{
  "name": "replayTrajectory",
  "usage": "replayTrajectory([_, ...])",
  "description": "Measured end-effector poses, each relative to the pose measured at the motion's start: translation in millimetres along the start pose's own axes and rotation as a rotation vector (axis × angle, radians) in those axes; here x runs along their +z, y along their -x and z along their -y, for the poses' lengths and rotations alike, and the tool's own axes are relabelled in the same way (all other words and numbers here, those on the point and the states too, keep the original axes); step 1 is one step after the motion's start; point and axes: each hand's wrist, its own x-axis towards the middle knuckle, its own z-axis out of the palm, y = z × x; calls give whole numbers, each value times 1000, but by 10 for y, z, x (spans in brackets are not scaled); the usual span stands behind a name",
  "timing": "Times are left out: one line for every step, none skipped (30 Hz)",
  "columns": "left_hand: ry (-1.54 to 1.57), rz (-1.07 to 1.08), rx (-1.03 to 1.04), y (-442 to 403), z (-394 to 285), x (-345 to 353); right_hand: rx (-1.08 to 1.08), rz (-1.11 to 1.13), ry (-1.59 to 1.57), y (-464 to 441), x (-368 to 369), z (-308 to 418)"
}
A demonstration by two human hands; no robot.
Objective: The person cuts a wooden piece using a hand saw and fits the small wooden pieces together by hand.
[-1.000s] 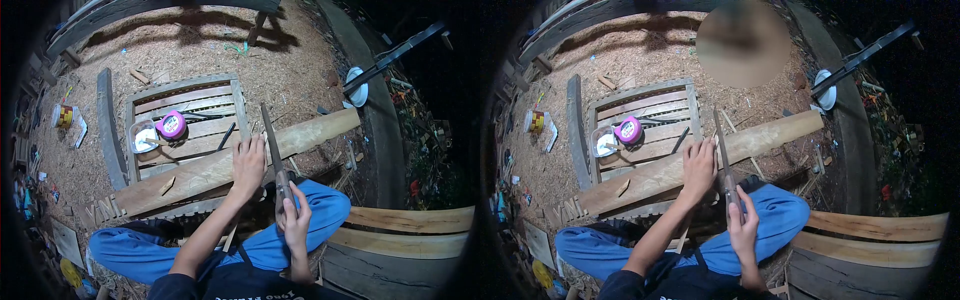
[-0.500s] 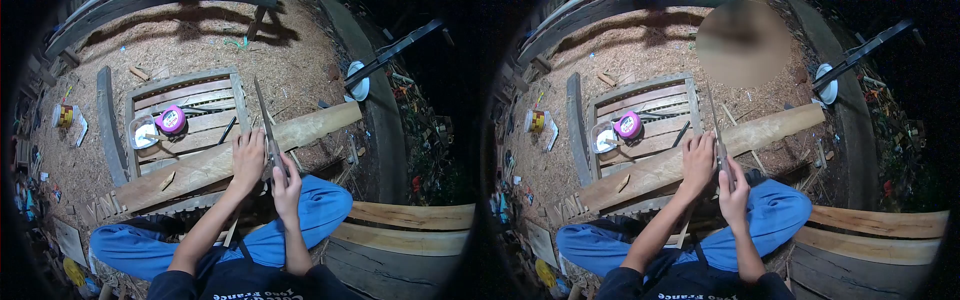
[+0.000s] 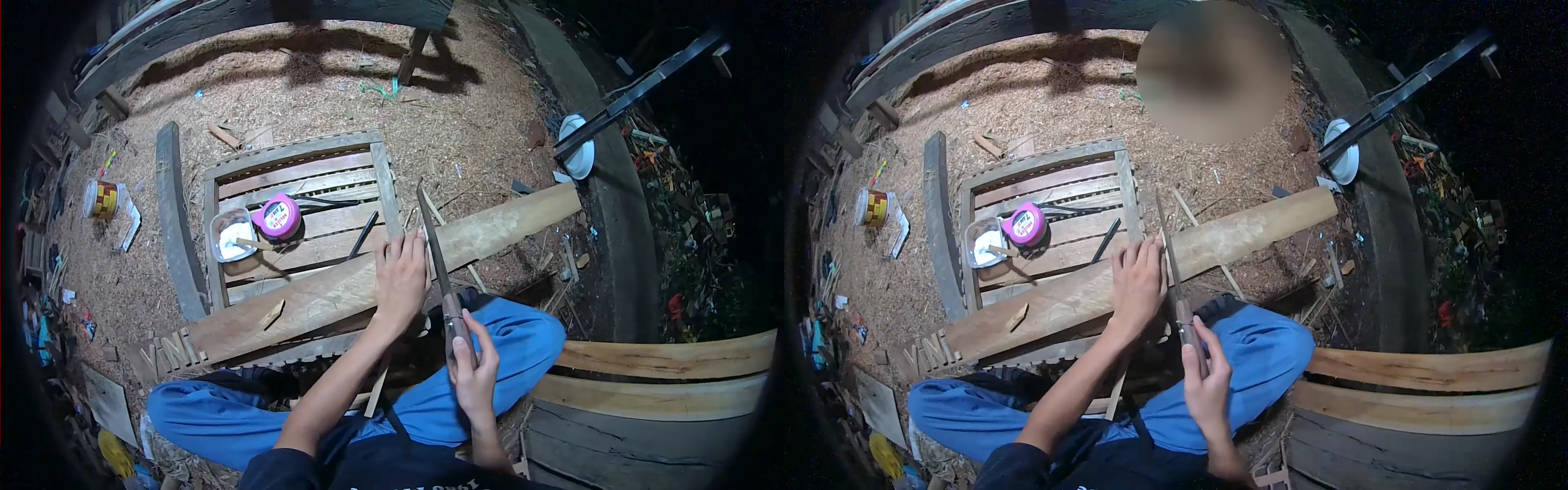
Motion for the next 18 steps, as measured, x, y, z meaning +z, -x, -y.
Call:
replayTrajectory([1,4,-6,-3,12,13,-67,-14,45,-44,39,6])
replayTrajectory([-35,4,6,-1,16,-7,-125,-38,85,-66,99,20])
replayTrajectory([-68,1,22,24,0,-22,12,-28,-14,-248,184,40])
replayTrajectory([-64,1,22,37,-23,-19,27,-18,-3,-439,245,-7])
replayTrajectory([-40,-7,21,28,-19,-32,1,-3,45,-437,231,14])
replayTrajectory([-21,-16,20,3,2,-47,-26,14,90,-434,229,35])
replayTrajectory([-32,-11,9,4,8,-19,-18,5,61,-298,159,13])
replayTrajectory([-27,-15,8,6,1,-17,-7,-11,34,-56,41,-50])
replayTrajectory([-33,-13,9,-7,-3,-8,62,-21,-44,106,-34,-30])
replayTrajectory([-42,-5,9,2,-4,6,62,-23,-37,92,-42,-62])
replayTrajectory([-31,-19,6,-2,-6,-13,7,-24,18,70,42,14])
replayTrajectory([-32,-5,14,10,-3,-20,-45,-27,67,13,111,62])
replayTrajectory([-12,9,6,16,-3,-31,-58,8,96,-173,160,93])
replayTrajectory([9,14,-6,6,-7,-43,4,-5,55,-353,216,48])
replayTrajectory([-1,-2,-1,-3,-3,-28,29,-1,36,-376,209,35])
replayTrajectory([-5,-8,1,-17,9,-20,51,5,15,-409,196,45])
replayTrajectory([-2,-33,1,-24,13,-3,42,10,15,-301,126,25])
replayTrajectory([4,-52,-1,-8,4,7,36,4,5,-43,7,-42])
